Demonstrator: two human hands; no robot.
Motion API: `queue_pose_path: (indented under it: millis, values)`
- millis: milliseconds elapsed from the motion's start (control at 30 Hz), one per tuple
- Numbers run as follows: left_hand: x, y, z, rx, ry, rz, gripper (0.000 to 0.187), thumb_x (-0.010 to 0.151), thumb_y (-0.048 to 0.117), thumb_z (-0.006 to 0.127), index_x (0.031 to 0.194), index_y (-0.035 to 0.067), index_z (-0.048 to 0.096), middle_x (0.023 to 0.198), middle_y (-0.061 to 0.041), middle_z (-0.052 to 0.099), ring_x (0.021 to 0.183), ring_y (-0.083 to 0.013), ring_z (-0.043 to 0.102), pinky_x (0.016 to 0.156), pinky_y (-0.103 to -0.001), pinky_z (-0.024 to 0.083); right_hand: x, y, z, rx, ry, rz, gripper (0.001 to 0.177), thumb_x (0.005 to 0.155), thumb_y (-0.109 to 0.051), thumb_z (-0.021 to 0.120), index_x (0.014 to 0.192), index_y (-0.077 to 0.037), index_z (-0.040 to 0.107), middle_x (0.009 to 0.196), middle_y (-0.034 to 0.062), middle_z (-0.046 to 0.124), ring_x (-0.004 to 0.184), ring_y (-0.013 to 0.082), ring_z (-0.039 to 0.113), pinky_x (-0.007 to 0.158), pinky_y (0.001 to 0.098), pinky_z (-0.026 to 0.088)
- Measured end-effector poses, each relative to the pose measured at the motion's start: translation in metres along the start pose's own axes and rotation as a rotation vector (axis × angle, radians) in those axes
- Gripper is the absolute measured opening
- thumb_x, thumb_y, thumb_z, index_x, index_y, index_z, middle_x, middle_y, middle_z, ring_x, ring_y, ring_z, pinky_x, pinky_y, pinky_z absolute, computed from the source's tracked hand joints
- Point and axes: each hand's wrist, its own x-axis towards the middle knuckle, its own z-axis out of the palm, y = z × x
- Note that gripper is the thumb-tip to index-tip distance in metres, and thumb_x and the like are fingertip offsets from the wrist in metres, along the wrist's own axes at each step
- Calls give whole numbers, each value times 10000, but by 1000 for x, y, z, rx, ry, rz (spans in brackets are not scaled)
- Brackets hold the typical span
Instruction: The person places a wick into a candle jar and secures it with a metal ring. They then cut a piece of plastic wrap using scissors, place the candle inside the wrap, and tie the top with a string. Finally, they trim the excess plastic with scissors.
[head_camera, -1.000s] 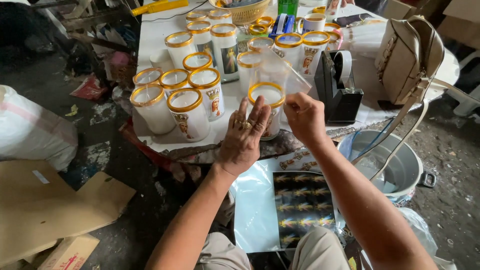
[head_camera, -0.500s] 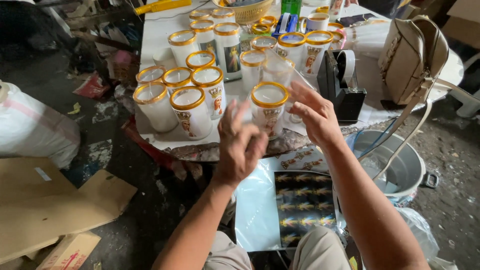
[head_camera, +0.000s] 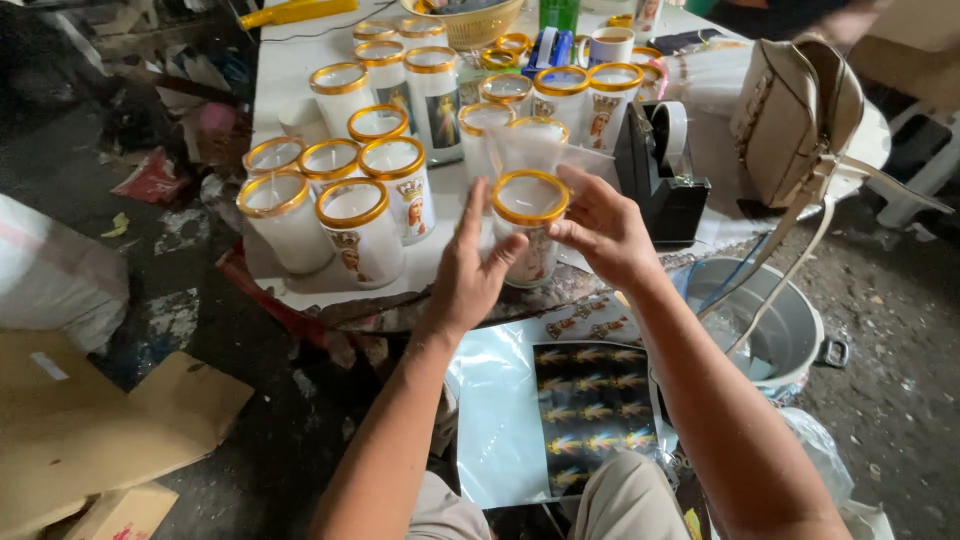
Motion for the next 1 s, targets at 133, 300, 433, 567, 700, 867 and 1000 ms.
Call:
queue_pose_path:
  millis: [133,300,433,567,700,867,1000]
  values:
    - [10,-4,6,-36,-27,31,828,1031,398,619,1595,-57,219,1585,-390,304,1482,-490,312,1235,-563,255,7,-3,-1,45,-27,-7,751,785,18,873,1446,69,520,1200,263,672,1127,268,657,1035,442,533]
    - [0,1,15,-26,-34,-11,825,1018,426,605,1591,-44,244,1569,-358,353,1478,-465,329,1231,-556,255,4,-5,0,67,-51,37,731,767,39,877,1413,81,540,1082,256,691,1015,269,691,977,433,569]
    - [-4,7,13,25,-93,-106,833,964,341,699,1585,-11,269,1554,-303,413,1466,-423,373,1205,-558,299,-3,-18,3,65,-74,87,667,767,44,868,1368,93,584,1099,245,716,1019,239,669,974,449,570]
    - [-4,2,9,64,-129,-154,835,932,345,746,1570,19,317,1509,-234,501,1437,-386,438,1173,-550,351,-5,-17,-7,16,-145,102,653,809,-4,846,1384,108,558,1166,305,692,1083,307,678,997,495,552]
    - [3,-8,8,52,-66,-144,993,817,440,857,1545,30,320,1456,-248,536,1390,-415,493,1123,-584,420,-7,-21,-2,-61,-142,87,663,818,-30,849,1384,120,538,1190,293,682,1095,320,683,1005,485,542]
    - [-2,-5,20,-41,-7,-79,974,847,464,810,1563,48,297,1451,-275,539,1383,-444,494,1145,-589,405,-10,-11,-2,-51,-129,110,635,850,-14,825,1397,111,527,1194,252,677,1051,265,685,988,450,565]
    - [-1,-3,25,-85,5,-69,924,852,445,804,1553,65,337,1387,-251,584,1342,-426,546,1134,-558,428,-8,-11,-1,-123,-150,127,630,864,-42,806,1404,116,524,1256,293,662,1163,353,671,1019,486,538]
